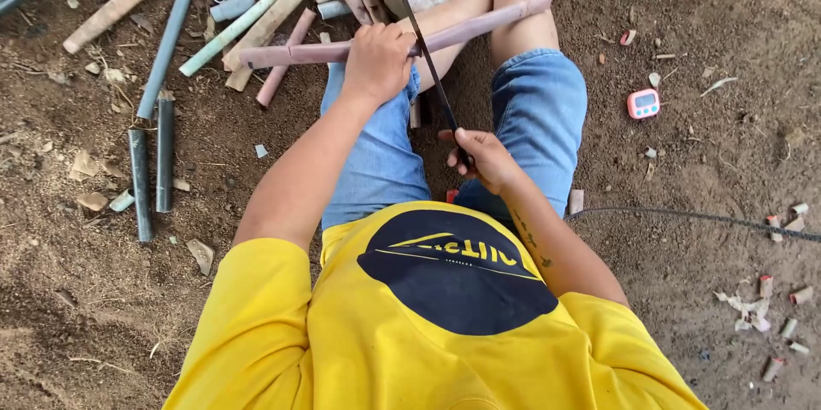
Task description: Cutting a plastic pipe using a handheld hacksaw blade while sitting on the ground.
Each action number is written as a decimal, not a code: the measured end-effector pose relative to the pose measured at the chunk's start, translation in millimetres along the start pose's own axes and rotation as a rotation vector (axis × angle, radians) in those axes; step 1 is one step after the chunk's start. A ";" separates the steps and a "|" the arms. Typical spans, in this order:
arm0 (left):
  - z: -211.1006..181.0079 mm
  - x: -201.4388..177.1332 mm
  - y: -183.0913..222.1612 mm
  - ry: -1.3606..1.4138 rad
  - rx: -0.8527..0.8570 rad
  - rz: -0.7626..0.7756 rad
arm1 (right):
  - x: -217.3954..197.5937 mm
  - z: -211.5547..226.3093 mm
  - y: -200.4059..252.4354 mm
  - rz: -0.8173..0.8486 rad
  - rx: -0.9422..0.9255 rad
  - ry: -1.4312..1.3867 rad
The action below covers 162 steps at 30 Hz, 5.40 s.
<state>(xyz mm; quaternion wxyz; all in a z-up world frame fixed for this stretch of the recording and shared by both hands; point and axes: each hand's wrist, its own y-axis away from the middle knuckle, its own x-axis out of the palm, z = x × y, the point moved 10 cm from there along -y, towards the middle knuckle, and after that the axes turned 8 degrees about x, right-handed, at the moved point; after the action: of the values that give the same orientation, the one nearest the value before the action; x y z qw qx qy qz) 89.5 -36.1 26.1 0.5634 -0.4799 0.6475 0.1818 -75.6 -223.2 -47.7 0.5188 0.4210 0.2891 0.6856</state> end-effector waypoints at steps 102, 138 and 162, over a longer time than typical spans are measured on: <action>1.5 2.7 -2.1 0.007 -0.014 0.046 | 21.5 61.7 57.6 -0.506 -0.575 1.077; 13.8 43.5 8.9 -0.093 0.091 -0.091 | 32.0 86.5 12.7 -0.399 -0.610 1.123; 19.0 50.2 9.0 -0.064 0.073 -0.081 | 18.7 54.7 35.7 -0.429 -0.514 1.054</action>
<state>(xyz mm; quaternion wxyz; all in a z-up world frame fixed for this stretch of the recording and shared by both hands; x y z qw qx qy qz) 97.4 -38.0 -27.7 0.6078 -0.4787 0.6154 0.1505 -46.3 -218.1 13.4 0.5172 -0.1798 0.4101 0.7294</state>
